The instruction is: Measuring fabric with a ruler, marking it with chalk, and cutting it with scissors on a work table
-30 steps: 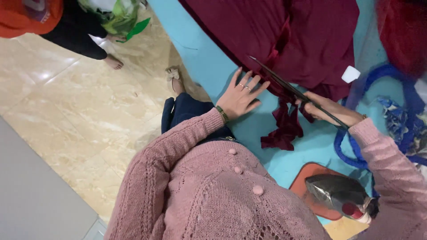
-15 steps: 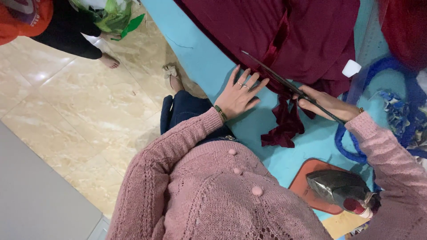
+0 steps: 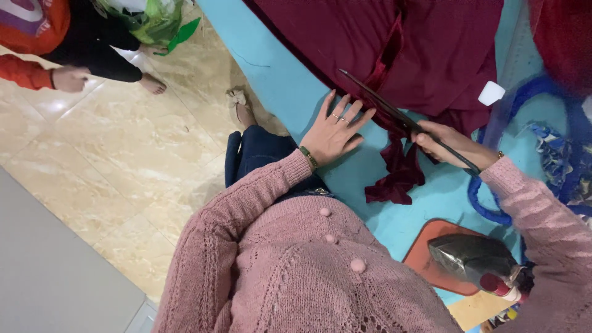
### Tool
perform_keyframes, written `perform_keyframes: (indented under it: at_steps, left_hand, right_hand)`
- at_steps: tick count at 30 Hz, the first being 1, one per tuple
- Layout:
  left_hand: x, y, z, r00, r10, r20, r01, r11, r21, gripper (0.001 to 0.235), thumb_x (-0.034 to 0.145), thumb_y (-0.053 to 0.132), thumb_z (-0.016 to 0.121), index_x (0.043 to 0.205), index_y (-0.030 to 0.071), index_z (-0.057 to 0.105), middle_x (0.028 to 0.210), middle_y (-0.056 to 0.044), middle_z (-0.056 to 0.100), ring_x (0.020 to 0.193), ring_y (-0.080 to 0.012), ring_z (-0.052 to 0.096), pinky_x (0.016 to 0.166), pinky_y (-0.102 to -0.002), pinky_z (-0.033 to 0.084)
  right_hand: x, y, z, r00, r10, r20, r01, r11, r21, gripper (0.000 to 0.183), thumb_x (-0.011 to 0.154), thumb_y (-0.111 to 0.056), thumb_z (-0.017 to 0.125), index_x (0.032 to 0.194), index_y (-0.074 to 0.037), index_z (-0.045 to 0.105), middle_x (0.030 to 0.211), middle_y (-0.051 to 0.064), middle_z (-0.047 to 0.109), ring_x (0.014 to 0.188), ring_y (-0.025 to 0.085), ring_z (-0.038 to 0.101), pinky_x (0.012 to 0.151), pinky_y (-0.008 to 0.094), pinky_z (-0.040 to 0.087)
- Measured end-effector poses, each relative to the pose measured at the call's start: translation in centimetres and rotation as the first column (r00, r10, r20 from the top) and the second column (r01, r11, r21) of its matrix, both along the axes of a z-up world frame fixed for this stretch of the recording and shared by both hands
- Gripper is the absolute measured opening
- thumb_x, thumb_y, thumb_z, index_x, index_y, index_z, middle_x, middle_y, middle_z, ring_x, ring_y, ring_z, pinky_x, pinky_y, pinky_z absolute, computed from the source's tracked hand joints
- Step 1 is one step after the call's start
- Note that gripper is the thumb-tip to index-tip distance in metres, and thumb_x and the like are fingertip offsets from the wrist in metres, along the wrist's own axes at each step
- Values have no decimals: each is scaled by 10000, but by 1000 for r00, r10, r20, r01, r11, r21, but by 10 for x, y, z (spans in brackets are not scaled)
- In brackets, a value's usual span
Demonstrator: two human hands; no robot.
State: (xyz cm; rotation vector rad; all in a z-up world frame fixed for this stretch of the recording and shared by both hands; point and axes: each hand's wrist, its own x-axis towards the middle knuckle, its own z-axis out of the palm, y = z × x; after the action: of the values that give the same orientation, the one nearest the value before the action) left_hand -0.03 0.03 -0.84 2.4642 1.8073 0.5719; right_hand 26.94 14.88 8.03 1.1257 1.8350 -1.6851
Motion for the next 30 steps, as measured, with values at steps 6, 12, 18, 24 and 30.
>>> perform_keyframes:
  at_steps: [6,12,18,24,30]
  left_hand:
    - [3,-1,-4,1000,12,15,-12,1000,-21,655,1020,552,625,1558,232,431,1471,-76,463,1372,-337,476,1213,-645,313]
    - [15,2,-35,992,59,108,-72,990,121,661,971,506,627,1544,240,432,1484,-93,445,1414,-375,435,1240,-692,244]
    - [14,1,-34,991,52,121,-68,989,133,675,942,489,679,1528,237,459,1478,-100,459,1398,-385,450,1228,-702,258]
    - [16,2,-39,989,54,137,-74,988,139,649,950,494,673,1516,240,482,1518,-101,435,1424,-384,425,1229,-696,262]
    - [14,1,-35,987,42,154,-61,991,116,692,914,510,711,1507,234,487,1472,-101,492,1405,-385,449,1240,-694,240]
  right_hand:
    - [-10,-1,5,1000,-1,27,2,998,-66,473,997,-528,458,1168,-112,602,742,-54,411,544,57,360,436,241,309]
    - [-33,2,6,992,77,103,-85,994,69,640,1029,-581,431,1297,-4,496,879,63,463,795,209,565,617,374,528]
    - [-47,3,9,986,139,96,-150,981,123,715,1039,-629,348,1349,-2,499,917,185,563,925,357,626,670,489,524]
    - [-27,-4,-16,995,9,100,-20,994,107,748,1051,-611,422,1447,24,435,838,73,507,731,216,564,585,351,456]
    - [-65,-8,20,995,-2,97,0,1000,24,934,1019,-671,386,1588,58,259,921,88,511,789,188,535,615,304,450]
